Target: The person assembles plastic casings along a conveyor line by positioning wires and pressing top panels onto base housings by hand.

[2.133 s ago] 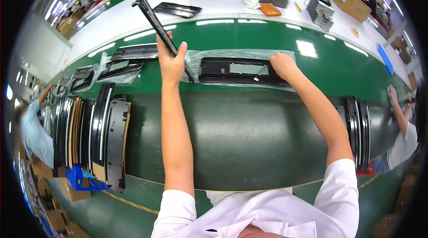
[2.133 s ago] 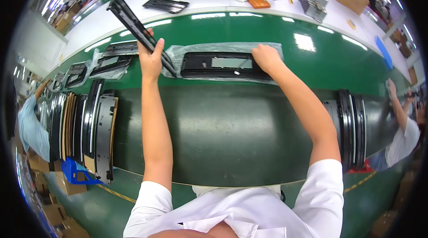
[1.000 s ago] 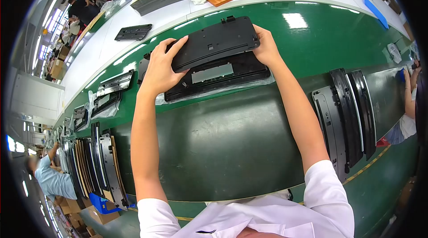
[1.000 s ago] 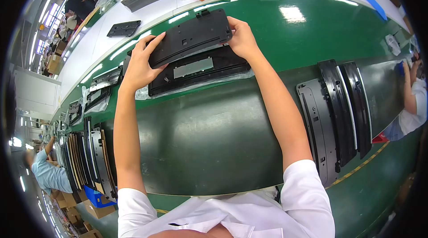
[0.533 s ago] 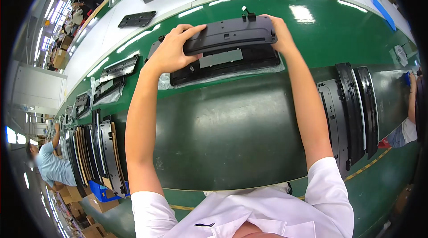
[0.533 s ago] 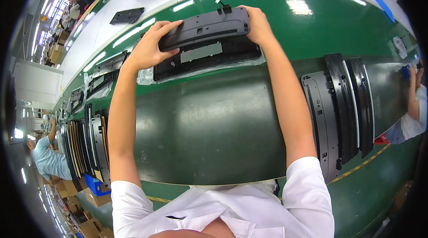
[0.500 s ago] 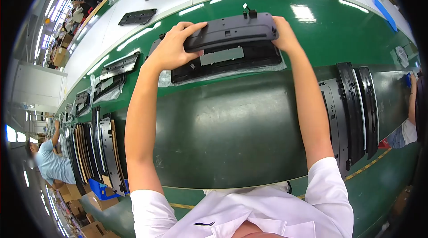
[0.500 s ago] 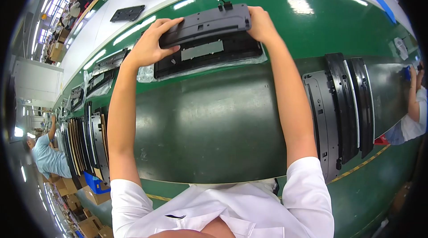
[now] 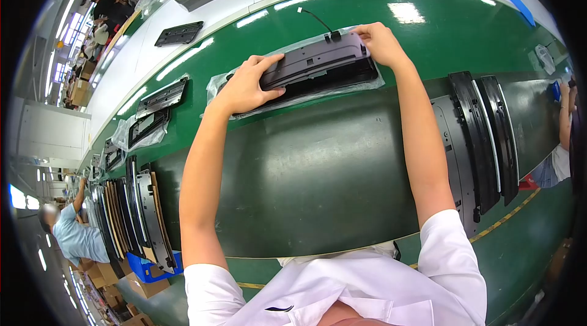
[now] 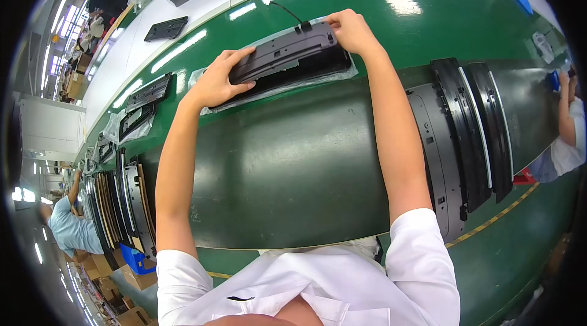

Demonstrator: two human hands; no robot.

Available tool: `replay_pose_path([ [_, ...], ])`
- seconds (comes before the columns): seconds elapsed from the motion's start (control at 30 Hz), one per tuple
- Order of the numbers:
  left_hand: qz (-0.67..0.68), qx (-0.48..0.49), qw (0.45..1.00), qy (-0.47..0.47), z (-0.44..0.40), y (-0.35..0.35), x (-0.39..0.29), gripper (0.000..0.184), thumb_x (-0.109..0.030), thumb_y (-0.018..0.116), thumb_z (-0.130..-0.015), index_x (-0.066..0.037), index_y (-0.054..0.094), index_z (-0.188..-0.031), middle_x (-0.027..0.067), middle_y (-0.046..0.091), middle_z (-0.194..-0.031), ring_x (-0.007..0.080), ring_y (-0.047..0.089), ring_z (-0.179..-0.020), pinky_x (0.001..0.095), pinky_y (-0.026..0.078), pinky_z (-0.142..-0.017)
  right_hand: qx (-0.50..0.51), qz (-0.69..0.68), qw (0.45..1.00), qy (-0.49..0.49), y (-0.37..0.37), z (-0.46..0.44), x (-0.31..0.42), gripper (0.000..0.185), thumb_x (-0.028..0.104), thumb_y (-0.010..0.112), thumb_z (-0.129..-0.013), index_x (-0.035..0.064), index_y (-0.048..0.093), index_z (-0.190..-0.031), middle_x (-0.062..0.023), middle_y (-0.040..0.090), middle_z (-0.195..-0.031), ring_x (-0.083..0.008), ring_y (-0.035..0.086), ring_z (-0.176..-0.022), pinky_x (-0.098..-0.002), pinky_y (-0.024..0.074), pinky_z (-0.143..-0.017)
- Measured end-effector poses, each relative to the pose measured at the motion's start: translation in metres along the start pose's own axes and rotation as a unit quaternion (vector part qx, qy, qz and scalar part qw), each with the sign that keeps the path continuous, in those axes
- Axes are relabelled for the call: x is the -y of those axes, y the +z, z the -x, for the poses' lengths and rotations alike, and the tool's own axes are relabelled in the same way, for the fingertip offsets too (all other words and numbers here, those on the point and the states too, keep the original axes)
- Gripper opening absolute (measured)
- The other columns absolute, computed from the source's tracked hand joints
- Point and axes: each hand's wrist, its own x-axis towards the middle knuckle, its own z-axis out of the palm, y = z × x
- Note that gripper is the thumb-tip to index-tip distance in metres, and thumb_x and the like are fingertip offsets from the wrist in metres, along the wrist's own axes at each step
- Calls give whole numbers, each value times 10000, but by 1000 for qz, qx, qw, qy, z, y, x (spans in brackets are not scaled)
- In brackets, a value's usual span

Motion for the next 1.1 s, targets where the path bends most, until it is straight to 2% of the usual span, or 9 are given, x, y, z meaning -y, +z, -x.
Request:
replay_pose_path([
  [0.1, -33, -8, 999, 6, -2, 10, -6, 778, -367, 840, -824, -193, 515, -1509, 209, 530, -1393, 431, 524, -1286, 482, 434, -1124, -61, -38, 997, 32, -7, 6, -1, 257, 18, 627, -900, 2, 767, -1115, -196, 776, -978, -324, 757, -918, -383, 581, -878],
  [0.23, -78, -16, 997, -5, -5, 20, -15, 789, -412, 848, -810, -217, 521, -1502, 214, 502, -1419, 440, 496, -1313, 508, 415, -1138, -57, 0, 997, 50, -8, 14, 1, 255, 20, 595, -973, -68, 723, -1175, -164, 784, -1010, -224, 759, -933, -344, 586, -902],
  [0.33, -140, -42, 989, -2, -10, 27, -22, 811, -457, 843, -812, -207, 515, -1510, 210, 513, -1408, 428, 502, -1314, 514, 396, -1147, -105, 42, 992, 49, -5, 19, -4, 263, 71, 585, -933, -25, 762, -1102, -256, 744, -1059, -414, 709, -1058, -449, 541, -994],
  [0.43, -160, -50, 986, 9, -15, 32, -29, 830, -491, 830, -819, -197, 504, -1523, 212, 507, -1411, 432, 487, -1329, 514, 385, -1156, -128, 120, 983, 59, -3, 27, -6, 251, 95, 602, -943, -31, 760, -1093, -258, 738, -1088, -414, 704, -1072, -449, 543, -996],
  [0.6, -176, -45, 983, 8, -26, 38, -41, 846, -544, 803, -829, -192, 494, -1534, 221, 485, -1443, 444, 460, -1355, 516, 374, -1166, -26, 193, 970, 145, -1, 43, 2, 409, 279, 603, -1004, 3, 642, -1303, -262, 708, -1195, -418, 669, -1148, -500, 532, -991],
  [0.67, -182, -43, 982, 4, -30, 40, -43, 850, -558, 796, -832, -194, 491, -1536, 225, 475, -1458, 449, 450, -1364, 517, 371, -1168, -66, 206, 967, 132, 13, 42, -16, 405, 286, 596, -1010, 19, 642, -1310, -264, 708, -1188, -419, 671, -1139, -502, 533, -987],
  [0.77, -184, -36, 982, 0, -31, 41, -41, 810, -564, 772, -853, -188, 508, -1520, 236, 476, -1476, 447, 463, -1359, 518, 366, -1169, -119, 193, 968, 104, 15, 42, -28, 369, 277, 572, -1026, 61, 662, -1311, -264, 706, -1187, -440, 666, -1116, -519, 529, -981],
  [0.83, -213, -112, 969, 61, -28, 44, -30, 735, -537, 764, -866, -170, 559, -1469, 235, 503, -1472, 439, 483, -1348, 515, 378, -1157, -123, 165, 977, 61, 10, 38, -44, 339, 239, 555, -1031, 68, 684, -1295, -258, 703, -1191, -457, 655, -1115, -534, 522, -984],
  [1.1, -152, -219, 963, -32, 20, 29, 21, 409, -379, 757, -915, -102, 740, -1216, 159, 635, -1385, 369, 637, -1201, 458, 522, -1000, 26, 197, 974, 107, -26, 9, -38, 273, 172, 570, -1004, 61, 753, -1175, -279, 717, -1112, -469, 661, -1104, -504, 530, -982],
])
